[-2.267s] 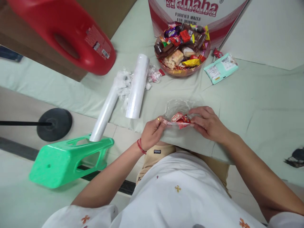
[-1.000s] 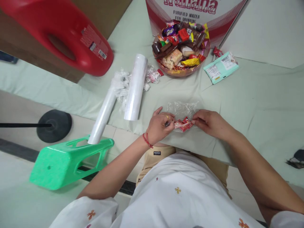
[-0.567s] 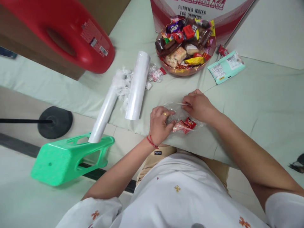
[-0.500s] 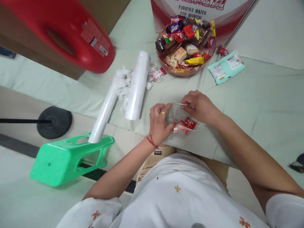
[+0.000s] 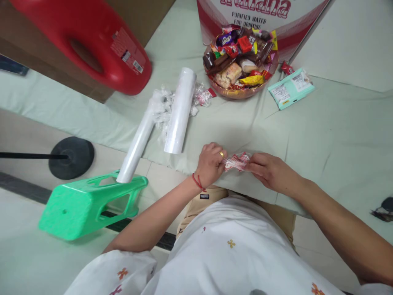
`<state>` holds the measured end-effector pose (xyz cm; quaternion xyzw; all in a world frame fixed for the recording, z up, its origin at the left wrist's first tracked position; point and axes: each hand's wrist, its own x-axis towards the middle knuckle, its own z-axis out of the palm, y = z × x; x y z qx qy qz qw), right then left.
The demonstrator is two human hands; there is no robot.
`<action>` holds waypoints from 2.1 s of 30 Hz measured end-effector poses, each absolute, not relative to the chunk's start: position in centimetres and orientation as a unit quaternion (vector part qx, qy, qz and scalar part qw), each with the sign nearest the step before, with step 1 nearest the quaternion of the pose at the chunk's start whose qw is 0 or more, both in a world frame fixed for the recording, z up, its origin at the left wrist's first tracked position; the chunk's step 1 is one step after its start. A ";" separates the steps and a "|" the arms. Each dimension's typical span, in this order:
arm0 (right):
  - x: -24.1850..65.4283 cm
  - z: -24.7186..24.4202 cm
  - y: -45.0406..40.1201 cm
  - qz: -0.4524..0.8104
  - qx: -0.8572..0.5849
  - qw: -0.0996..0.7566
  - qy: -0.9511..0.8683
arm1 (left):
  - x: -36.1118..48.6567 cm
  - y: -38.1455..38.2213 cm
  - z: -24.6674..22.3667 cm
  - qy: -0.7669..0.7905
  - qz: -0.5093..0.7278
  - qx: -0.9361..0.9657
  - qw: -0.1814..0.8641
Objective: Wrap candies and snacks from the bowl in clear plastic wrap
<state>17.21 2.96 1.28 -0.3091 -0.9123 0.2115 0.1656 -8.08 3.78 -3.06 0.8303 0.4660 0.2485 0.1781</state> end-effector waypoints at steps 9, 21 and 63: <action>19.6 0.7 1.7 0.349 -0.318 0.152 -0.869 | -12.7 3.9 -2.6 0.222 0.179 0.934 0.217; 22.4 0.5 1.3 0.301 -0.429 0.264 -0.810 | -16.5 -0.7 -2.3 0.268 0.191 0.927 0.181; 22.6 -1.0 3.8 0.274 -0.460 0.239 -0.810 | -6.9 -1.2 -0.1 0.139 0.178 0.959 0.172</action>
